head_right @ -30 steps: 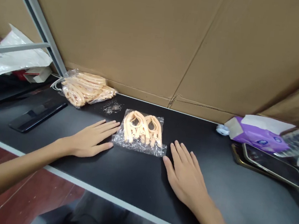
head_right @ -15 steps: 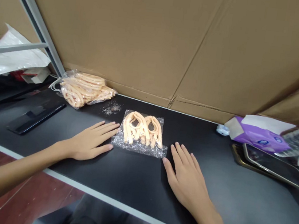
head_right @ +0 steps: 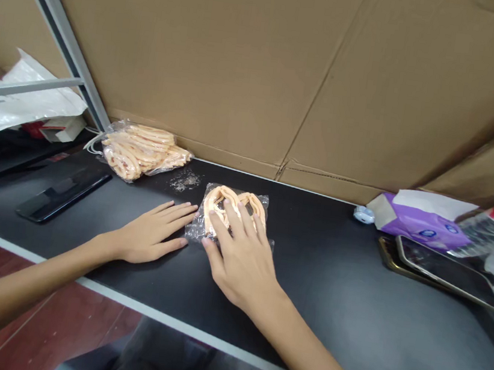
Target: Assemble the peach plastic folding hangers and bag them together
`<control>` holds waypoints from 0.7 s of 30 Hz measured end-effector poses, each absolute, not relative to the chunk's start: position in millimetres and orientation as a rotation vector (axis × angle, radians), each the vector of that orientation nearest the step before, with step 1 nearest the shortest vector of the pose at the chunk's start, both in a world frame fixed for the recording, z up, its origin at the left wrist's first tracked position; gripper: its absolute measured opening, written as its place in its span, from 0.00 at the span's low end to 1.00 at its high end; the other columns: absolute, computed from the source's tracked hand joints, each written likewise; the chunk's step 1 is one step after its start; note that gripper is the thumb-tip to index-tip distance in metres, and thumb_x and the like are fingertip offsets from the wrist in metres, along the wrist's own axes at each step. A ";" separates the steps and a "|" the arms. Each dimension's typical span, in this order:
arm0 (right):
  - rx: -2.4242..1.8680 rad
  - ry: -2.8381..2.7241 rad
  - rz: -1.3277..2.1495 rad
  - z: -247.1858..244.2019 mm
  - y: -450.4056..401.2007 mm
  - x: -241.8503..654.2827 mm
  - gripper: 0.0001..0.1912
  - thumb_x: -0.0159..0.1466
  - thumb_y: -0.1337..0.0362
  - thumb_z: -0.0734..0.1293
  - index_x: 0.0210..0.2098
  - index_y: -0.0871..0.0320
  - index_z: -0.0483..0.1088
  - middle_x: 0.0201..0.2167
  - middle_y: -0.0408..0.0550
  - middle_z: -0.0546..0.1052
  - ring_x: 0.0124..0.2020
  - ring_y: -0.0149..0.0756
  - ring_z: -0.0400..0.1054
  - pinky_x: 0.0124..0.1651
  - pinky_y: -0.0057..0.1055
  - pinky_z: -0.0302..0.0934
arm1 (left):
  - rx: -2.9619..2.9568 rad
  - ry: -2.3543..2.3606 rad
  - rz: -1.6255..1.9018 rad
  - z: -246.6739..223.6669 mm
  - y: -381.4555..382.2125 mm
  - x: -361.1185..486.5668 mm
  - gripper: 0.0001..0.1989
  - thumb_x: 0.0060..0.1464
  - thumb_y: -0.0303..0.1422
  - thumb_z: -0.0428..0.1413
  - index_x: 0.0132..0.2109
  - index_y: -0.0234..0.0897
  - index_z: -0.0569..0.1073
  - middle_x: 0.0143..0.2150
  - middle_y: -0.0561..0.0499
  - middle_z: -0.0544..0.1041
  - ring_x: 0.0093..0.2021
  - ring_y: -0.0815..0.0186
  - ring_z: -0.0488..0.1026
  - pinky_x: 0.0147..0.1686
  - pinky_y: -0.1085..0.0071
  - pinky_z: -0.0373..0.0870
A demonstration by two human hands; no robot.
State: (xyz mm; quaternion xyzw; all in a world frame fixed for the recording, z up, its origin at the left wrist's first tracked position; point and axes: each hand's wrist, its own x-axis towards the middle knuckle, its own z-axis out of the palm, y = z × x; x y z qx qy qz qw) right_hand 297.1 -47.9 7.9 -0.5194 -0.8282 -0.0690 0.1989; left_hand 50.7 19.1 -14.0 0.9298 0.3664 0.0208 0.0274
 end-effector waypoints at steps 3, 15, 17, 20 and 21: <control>-1.485 -2.395 -0.150 0.5 -29.5 284.9 0.27 0.73 0.52 0.55 0.67 0.52 0.64 0.72 0.50 0.59 0.73 0.55 0.48 0.71 0.61 0.46 | 2.870 1.120 0.060 -14.0 19.2 50.1 0.33 0.70 0.52 0.36 0.73 0.38 0.53 0.75 0.45 0.51 0.75 0.56 0.48 0.73 0.53 0.42; -1.604 -2.382 -0.199 -18.7 2.6 340.0 0.27 0.74 0.52 0.53 0.68 0.53 0.62 0.71 0.49 0.60 0.74 0.52 0.46 0.70 0.59 0.48 | 2.842 1.125 0.059 -12.1 19.0 49.4 0.33 0.70 0.51 0.37 0.73 0.41 0.52 0.76 0.47 0.51 0.75 0.56 0.47 0.73 0.52 0.44; -1.615 -2.380 -0.188 -22.5 10.1 365.9 0.27 0.74 0.51 0.53 0.68 0.51 0.62 0.71 0.48 0.61 0.74 0.50 0.46 0.71 0.58 0.47 | 2.841 1.133 0.050 -11.8 18.9 49.1 0.33 0.70 0.51 0.38 0.73 0.41 0.53 0.76 0.47 0.50 0.75 0.56 0.47 0.73 0.52 0.44; -1.660 -2.327 -0.221 -28.3 19.6 410.1 0.28 0.74 0.51 0.53 0.68 0.51 0.61 0.72 0.47 0.58 0.74 0.49 0.46 0.71 0.57 0.46 | 2.844 1.131 0.040 -11.6 19.0 48.7 0.33 0.70 0.51 0.37 0.73 0.40 0.53 0.76 0.47 0.50 0.76 0.56 0.47 0.73 0.53 0.43; -1.665 -2.310 -0.242 -29.8 22.2 424.8 0.27 0.73 0.51 0.52 0.68 0.50 0.62 0.72 0.47 0.58 0.74 0.49 0.47 0.72 0.57 0.46 | 2.846 1.127 0.046 -11.5 19.1 48.6 0.33 0.70 0.51 0.37 0.73 0.40 0.53 0.76 0.47 0.50 0.76 0.56 0.47 0.73 0.53 0.43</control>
